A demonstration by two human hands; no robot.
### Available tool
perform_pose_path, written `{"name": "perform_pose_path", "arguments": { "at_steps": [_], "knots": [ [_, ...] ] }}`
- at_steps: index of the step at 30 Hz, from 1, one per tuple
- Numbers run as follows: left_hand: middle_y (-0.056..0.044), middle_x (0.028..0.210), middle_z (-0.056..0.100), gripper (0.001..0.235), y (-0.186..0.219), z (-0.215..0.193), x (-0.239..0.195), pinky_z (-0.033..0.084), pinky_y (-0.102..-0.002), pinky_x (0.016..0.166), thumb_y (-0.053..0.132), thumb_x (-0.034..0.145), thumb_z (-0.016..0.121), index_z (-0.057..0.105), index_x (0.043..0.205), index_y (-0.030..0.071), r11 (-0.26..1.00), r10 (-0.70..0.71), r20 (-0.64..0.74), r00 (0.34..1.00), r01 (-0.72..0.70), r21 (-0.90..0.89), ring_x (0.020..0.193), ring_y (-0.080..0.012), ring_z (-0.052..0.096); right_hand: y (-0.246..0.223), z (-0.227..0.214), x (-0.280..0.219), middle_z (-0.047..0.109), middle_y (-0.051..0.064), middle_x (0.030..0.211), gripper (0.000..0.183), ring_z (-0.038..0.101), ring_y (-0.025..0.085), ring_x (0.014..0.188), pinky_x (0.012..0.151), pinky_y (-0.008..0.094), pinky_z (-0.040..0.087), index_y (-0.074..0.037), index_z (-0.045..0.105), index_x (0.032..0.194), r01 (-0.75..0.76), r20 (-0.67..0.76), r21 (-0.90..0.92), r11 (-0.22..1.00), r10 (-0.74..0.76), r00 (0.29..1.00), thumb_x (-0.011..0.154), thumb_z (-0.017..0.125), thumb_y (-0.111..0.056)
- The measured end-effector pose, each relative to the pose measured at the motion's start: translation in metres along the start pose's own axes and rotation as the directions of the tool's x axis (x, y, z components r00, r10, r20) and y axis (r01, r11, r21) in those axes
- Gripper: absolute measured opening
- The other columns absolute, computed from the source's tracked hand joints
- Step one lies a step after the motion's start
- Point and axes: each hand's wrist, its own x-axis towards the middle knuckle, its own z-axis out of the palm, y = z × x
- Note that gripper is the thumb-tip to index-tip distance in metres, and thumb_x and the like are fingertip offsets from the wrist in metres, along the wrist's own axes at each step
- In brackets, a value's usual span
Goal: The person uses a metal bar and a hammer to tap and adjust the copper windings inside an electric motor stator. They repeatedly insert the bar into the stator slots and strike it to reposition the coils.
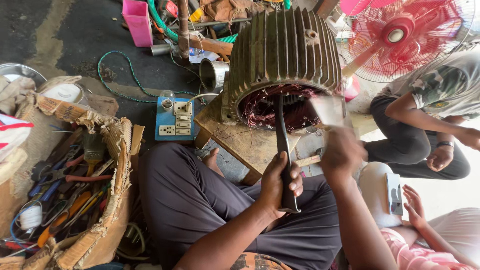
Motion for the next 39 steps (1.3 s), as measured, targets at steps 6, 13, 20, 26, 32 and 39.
{"name": "perform_pose_path", "arguments": {
  "at_steps": [6,13,20,26,32,39],
  "knots": [
    [0.0,0.071,0.056,0.023,0.01,0.014,0.007,0.047,-0.026,0.042,0.04,0.104,0.056,0.046,0.104,0.019,0.995,0.028,-0.003,1.0,-0.027,0.095,0.049,-0.0098,0.055,-0.004,-0.013,0.011,0.074,0.013,0.101,0.02,0.073,0.028,0.083,0.07,0.038,0.057,-0.004,0.071,0.103,0.281,-0.119,0.164,0.945,-0.264,0.957,0.085,0.073,0.003],
    [-0.001,0.074,0.056,0.023,0.015,0.001,0.028,0.047,-0.026,0.047,0.038,0.109,0.056,0.046,0.107,0.017,0.999,0.017,0.008,1.0,-0.017,0.043,0.054,-0.0103,0.055,-0.006,-0.007,0.003,0.071,0.009,0.11,0.014,0.074,0.029,0.09,0.078,0.035,0.059,-0.007,0.067,0.108,0.198,-0.316,0.214,0.957,-0.124,0.941,0.099,0.069,0.004],
    [-0.001,0.074,0.055,0.025,0.014,0.016,0.012,0.046,-0.026,0.047,0.041,0.107,0.055,0.046,0.107,0.017,0.996,0.003,-0.037,0.999,0.001,0.091,0.052,-0.0105,0.053,-0.011,-0.003,0.003,0.074,0.008,0.098,0.017,0.072,0.029,0.077,0.064,0.038,0.054,-0.01,0.07,0.109,0.017,0.003,0.223,0.975,-0.018,1.0,0.093,0.073,-0.006],
    [-0.002,0.077,0.056,0.029,0.015,0.013,0.001,0.047,-0.027,0.048,0.043,0.106,0.056,0.043,0.107,0.017,0.982,0.035,-0.022,0.999,-0.03,0.185,0.054,-0.011,0.055,-0.029,-0.011,-0.022,0.074,0.012,0.095,0.031,0.072,0.021,0.068,0.062,0.033,0.054,-0.004,0.066,0.124,-0.107,-0.03,0.337,0.935,0.124,0.992,0.094,0.075,-0.008],
    [-0.001,0.078,0.056,0.032,0.016,0.003,0.011,0.048,-0.027,0.048,0.044,0.105,0.057,0.043,0.104,0.016,0.984,0.036,-0.047,0.998,-0.027,0.175,0.055,-0.0095,0.054,-0.001,-0.023,-0.048,0.071,0.016,0.104,0.018,0.064,0.019,0.071,0.059,0.028,0.05,-0.002,0.062,0.123,0.038,-0.477,0.353,0.935,0.145,0.867,0.106,0.07,-0.002],
    [0.0,0.077,0.055,0.031,0.019,0.015,0.013,0.047,-0.027,0.048,0.044,0.106,0.056,0.044,0.102,0.015,0.985,0.067,-0.01,0.998,-0.064,0.158,0.055,-0.01,0.054,0.023,0.014,-0.028,0.071,0.013,0.096,0.014,0.063,0.02,0.065,0.055,0.031,0.049,-0.004,0.067,0.114,0.071,-0.477,0.337,0.939,0.105,0.873,0.101,0.067,-0.004]
  ]
}}
